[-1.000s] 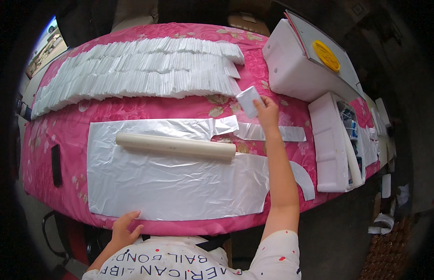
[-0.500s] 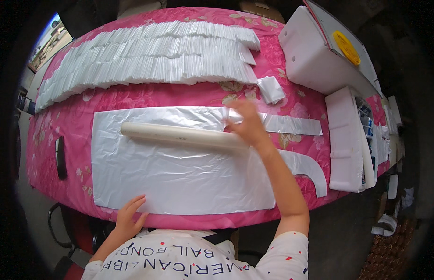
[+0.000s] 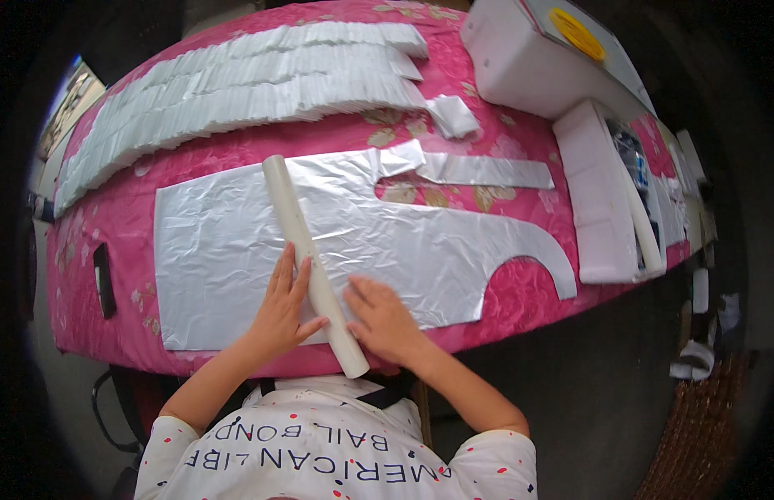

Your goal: The person repeatedly wraps small white rectangular items in clear plastic film on a pink floral tablecloth. They unroll the film, place an item on it, fold the film around the item, and set the wrapped unit aside. The process is repeated multiple times with similar items.

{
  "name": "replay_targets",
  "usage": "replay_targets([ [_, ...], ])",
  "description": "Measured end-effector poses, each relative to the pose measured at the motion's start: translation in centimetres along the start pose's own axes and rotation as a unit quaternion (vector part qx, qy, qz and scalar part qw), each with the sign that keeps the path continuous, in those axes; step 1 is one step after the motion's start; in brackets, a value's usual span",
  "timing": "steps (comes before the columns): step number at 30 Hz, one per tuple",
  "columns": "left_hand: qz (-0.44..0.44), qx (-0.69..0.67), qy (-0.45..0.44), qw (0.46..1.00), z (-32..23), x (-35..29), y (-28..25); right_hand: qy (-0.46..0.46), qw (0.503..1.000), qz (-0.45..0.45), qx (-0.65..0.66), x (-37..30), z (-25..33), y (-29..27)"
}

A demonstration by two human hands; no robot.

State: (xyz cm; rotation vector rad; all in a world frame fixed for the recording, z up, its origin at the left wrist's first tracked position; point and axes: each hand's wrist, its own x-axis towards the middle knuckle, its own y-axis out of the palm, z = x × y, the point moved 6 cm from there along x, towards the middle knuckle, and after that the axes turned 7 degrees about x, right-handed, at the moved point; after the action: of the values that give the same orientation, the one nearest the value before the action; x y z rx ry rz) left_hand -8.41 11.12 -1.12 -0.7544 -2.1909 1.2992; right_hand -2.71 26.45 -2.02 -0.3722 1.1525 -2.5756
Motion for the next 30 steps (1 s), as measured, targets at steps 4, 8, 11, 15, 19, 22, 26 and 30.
replay_targets([
  [4, 0.004, 0.016, 0.029, 0.999, -2.3, 2.2, 1.5, 0.049, 0.990, -0.052, -0.124, -3.0, -8.5, -5.0],
  [8, 0.008, 0.038, 0.041, 0.998, -4.3, 3.8, 2.5, 0.211, 0.941, -0.194, -0.179, -9.3, -17.9, -14.6],
  [11, 0.017, 0.045, 0.056, 0.997, -5.3, 4.3, 3.1, 0.332, 0.868, -0.257, -0.266, -15.2, -22.4, -18.9],
  [15, 0.036, 0.051, 0.070, 0.996, -6.1, 4.5, 3.5, 0.327, 0.849, -0.325, -0.259, -16.8, -22.0, -20.1],
  [19, 0.050, 0.058, 0.078, 0.994, -6.6, 4.8, 3.7, 0.289, 0.835, -0.361, -0.297, -15.3, -18.5, -20.4],
  [22, 0.024, 0.025, 0.076, 0.997, -6.4, 4.6, 3.4, 0.220, 0.861, -0.385, -0.248, -11.5, -13.2, -19.1],
  [26, -0.029, -0.288, 0.012, 0.957, -5.6, 3.7, 1.5, 0.206, 0.915, -0.338, 0.082, -4.7, -4.6, -12.0],
  [30, 0.091, -0.593, -0.214, 0.771, -3.5, 2.2, 2.3, 0.089, 0.954, -0.165, 0.234, -0.1, 3.8, -4.1],
])
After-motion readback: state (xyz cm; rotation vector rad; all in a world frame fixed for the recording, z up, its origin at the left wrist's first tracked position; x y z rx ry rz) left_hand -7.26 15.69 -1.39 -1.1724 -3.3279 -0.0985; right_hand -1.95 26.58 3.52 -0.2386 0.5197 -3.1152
